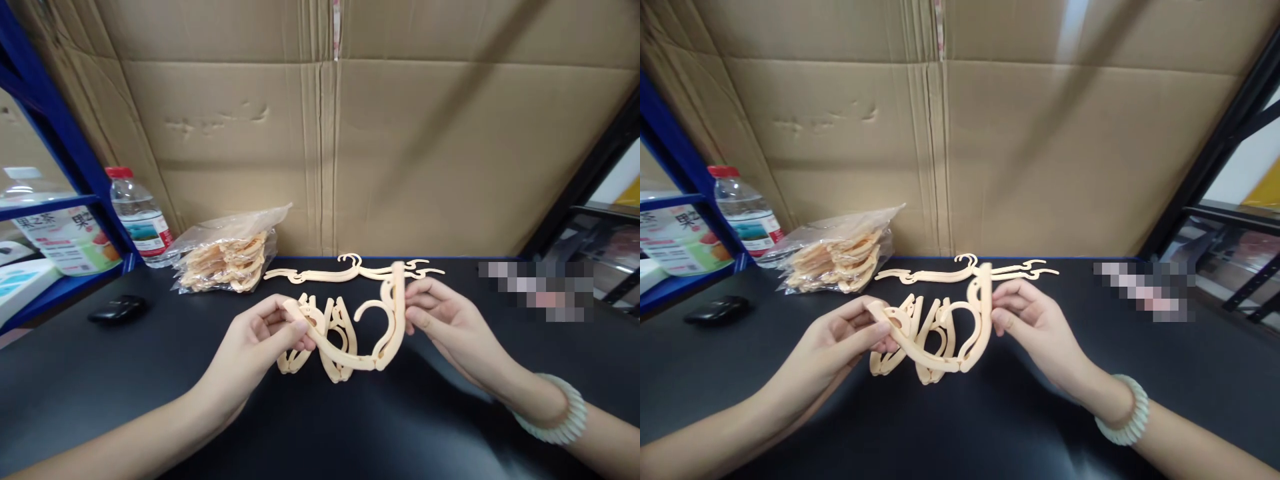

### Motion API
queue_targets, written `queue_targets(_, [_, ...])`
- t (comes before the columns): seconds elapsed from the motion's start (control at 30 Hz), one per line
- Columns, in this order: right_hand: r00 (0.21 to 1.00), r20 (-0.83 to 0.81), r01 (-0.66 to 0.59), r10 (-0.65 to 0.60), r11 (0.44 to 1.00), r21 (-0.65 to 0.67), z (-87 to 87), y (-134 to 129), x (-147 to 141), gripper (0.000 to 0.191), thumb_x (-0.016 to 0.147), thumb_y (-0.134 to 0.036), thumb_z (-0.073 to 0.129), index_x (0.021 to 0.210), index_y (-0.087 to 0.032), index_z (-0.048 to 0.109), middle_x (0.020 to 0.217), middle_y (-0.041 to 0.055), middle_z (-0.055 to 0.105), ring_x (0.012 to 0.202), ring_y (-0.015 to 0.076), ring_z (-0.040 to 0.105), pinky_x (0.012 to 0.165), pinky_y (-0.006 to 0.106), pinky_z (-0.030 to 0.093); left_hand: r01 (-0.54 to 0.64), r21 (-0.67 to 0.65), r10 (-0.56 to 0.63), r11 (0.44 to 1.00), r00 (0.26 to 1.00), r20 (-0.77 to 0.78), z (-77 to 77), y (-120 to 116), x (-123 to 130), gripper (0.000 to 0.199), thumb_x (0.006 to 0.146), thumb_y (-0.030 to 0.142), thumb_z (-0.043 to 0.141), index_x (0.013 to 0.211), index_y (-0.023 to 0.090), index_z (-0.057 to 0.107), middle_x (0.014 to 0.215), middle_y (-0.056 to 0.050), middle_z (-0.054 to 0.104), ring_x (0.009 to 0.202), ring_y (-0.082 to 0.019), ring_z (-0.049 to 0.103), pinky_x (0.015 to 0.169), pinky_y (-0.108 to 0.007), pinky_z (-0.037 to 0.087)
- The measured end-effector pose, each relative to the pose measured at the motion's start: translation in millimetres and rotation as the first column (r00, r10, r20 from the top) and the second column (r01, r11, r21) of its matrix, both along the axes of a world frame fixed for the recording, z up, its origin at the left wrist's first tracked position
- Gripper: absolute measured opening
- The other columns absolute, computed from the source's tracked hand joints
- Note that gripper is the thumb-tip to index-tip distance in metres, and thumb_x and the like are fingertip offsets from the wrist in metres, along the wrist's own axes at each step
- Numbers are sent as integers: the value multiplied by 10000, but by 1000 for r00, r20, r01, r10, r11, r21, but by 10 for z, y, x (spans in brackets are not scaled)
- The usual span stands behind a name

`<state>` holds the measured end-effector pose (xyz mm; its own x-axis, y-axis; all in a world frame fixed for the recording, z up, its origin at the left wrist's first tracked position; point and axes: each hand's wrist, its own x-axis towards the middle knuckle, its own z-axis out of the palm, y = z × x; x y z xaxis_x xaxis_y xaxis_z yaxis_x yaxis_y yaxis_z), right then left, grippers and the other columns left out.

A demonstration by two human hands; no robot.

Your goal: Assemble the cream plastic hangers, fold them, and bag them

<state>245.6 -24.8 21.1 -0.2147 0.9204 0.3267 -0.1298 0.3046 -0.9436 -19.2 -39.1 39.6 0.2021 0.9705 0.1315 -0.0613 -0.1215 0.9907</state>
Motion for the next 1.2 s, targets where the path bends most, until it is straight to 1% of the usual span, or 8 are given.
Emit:
queue_targets(0.17, [945,162,-290,284,957,13,6,-143,-78,60,910,-238,591,963,-211,590,928,27,652,840,123,623,777,266,510,11,2,-11,1000,1000,-7,-28,-14,49,158,810,256,717,775,157,599,726,11,671,655,-100,650,635,-172,519])
queue_targets(0.3, [864,331,-408,379,913,21,58,-206,-103,200,945,-229,524,1092,-211,658,1155,80,599,977,147,604,864,297,492,9,1,-9,1000,1000,-17,-38,-25,69,136,810,259,717,818,155,629,731,6,685,631,-95,655,609,-160,517])
queue_targets(0.43, [822,467,-418,327,903,104,82,-214,-80,376,941,-210,522,1313,-248,558,1130,77,584,966,144,577,899,317,486,-1,17,1,1000,1000,-6,-33,-30,62,148,798,257,728,873,156,650,750,4,694,633,-97,662,626,-165,536])
queue_targets(0.53, [828,424,-420,366,907,36,76,-223,-69,436,944,-209,511,1374,-275,491,1142,70,553,874,113,574,811,273,527,7,40,-7,999,1000,-18,-34,-31,57,151,779,238,744,864,157,649,761,-2,705,654,-110,669,641,-175,550])
queue_targets(0.7, [859,352,-398,372,917,2,78,-249,-85,463,934,-187,524,1374,-325,481,1380,67,406,846,74,564,763,214,549,-2,107,12,994,995,-94,-28,-55,68,138,783,246,738,877,173,668,816,-17,724,757,-139,681,700,-195,556])
queue_targets(0.9, [873,353,-367,335,930,25,95,-255,-102,475,929,-176,533,1370,-343,480,1412,56,402,837,80,571,726,219,580,-35,149,57,988,988,-146,5,-80,88,137,771,280,741,845,181,683,757,-11,694,640,-121,626,506,-163,475])
queue_targets(1.1, [877,360,-365,318,928,69,92,-286,-96,500,922,-161,529,1388,-328,456,1465,68,354,859,92,595,729,237,597,-39,128,55,991,990,-128,2,-125,100,116,790,279,733,832,182,685,786,-5,675,686,-111,599,574,-162,475])
queue_targets(1.2, [863,394,-377,316,922,86,87,-310,-97,523,910,-143,537,1395,-316,449,1477,67,349,1027,137,585,845,264,570,-43,51,47,998,994,-94,2,-137,131,124,821,284,708,883,181,680,803,-4,666,719,-107,595,631,-160,490])
